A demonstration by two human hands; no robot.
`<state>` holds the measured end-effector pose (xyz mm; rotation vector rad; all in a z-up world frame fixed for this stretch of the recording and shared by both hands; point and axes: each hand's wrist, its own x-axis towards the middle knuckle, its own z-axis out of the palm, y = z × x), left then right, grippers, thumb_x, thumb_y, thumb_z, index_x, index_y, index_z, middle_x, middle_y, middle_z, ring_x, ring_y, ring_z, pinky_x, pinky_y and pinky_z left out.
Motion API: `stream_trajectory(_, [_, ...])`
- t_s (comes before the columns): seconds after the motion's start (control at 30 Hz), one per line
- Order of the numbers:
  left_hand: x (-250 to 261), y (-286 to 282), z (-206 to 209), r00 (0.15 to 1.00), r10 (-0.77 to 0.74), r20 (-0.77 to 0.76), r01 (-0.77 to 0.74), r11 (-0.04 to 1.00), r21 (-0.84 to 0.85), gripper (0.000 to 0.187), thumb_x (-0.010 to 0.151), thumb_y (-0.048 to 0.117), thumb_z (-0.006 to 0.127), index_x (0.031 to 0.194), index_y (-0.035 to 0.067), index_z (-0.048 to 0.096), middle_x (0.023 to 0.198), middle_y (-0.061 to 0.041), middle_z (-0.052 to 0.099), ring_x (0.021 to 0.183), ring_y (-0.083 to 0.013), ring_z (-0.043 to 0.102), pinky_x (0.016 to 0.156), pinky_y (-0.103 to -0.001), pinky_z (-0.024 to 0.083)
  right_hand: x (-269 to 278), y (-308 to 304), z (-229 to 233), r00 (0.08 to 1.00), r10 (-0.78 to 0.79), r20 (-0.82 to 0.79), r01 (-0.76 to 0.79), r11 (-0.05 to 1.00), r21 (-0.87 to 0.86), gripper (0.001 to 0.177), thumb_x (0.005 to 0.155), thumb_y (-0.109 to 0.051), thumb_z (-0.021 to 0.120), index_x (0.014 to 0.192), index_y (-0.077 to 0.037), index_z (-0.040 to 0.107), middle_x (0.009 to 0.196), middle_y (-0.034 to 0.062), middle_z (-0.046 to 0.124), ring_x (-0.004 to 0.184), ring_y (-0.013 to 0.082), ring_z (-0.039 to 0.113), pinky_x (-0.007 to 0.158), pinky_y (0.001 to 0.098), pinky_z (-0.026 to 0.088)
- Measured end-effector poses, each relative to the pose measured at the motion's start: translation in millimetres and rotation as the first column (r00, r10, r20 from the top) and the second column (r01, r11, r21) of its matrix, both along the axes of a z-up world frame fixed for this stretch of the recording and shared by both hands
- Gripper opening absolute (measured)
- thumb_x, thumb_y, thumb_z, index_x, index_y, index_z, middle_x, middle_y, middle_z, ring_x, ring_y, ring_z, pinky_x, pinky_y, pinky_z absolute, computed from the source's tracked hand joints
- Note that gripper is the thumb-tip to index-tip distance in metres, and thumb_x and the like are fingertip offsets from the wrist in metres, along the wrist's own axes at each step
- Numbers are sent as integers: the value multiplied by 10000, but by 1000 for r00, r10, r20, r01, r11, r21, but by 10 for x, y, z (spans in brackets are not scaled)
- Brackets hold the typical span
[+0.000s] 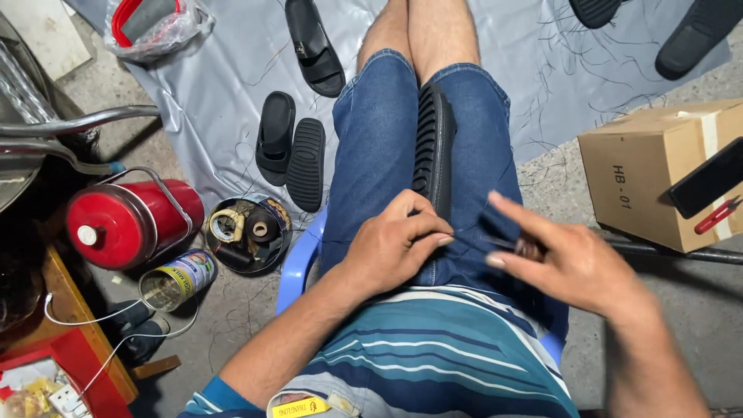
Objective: Hand-sewing the sole of a black sandal to its upper part using a needle and thread while sitting on a chair.
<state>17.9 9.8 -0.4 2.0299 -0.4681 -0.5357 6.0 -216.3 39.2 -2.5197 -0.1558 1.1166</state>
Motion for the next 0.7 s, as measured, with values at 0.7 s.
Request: stream_trajectory(0.7, [-412,178,-190,979,178,98,-167,980,-108,82,830,216,620,907,236,642,1125,-43,555,889,-328,631,703,-411,530,-119,6,-46,545,-812,-210,756,366,543,235,761,-154,507,752,-7,690,435,131,458,437,224,491,516,324,461])
